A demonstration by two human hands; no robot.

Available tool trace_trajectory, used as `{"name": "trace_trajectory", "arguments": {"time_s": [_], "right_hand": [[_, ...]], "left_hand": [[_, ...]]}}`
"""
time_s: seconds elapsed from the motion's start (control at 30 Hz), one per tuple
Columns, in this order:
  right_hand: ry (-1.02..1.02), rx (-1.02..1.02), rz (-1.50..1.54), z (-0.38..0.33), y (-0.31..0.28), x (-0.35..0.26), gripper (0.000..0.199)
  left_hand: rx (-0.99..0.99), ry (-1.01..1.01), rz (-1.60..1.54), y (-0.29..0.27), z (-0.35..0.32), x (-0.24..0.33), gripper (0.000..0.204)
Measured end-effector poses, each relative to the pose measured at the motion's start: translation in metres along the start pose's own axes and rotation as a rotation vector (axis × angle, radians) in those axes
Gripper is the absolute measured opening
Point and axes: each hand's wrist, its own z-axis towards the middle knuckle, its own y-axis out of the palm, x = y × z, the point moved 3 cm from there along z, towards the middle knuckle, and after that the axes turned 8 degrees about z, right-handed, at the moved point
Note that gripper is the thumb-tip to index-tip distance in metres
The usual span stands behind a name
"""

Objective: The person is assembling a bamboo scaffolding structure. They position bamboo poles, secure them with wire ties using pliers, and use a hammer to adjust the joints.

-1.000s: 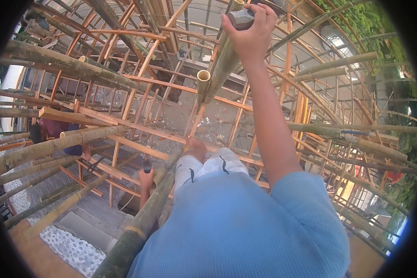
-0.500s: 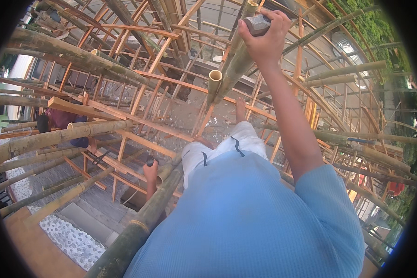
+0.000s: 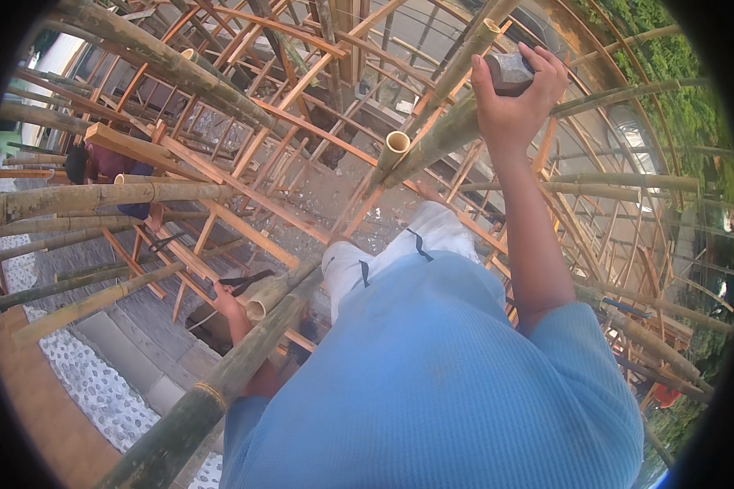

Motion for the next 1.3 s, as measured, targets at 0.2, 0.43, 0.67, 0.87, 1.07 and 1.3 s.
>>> {"name": "trace_trajectory", "arguments": {"time_s": [0.2, 0.43, 0.67, 0.87, 1.07, 1.3], "right_hand": [[0.097, -0.270, -0.006, 0.009, -0.019, -0.004, 0.066], [0.431, -0.787, 0.472, 0.053, -0.059, 0.018, 0.056], [0.866, -0.498, 0.586, 0.053, -0.022, 0.165, 0.040], [0.241, -1.419, 0.249, -0.135, 0.021, 0.289, 0.040], [0.429, -1.871, 0.215, -0.197, 0.005, 0.249, 0.040], [0.329, -1.974, 0.838, -0.096, -0.005, 0.063, 0.039]], "left_hand": [[0.610, 0.035, -0.279, -0.107, -0.046, 0.024, 0.038], [0.744, 0.038, 0.082, -0.156, -0.188, 0.052, 0.036], [0.214, -0.196, 0.442, -0.123, -0.319, 0.028, 0.034], [-0.428, -0.354, 0.616, 0.024, -0.383, 0.077, 0.032], [-0.624, -0.026, 0.737, 0.143, -0.388, 0.141, 0.032], [-0.792, 0.099, 0.379, 0.225, -0.372, 0.161, 0.043]]}}
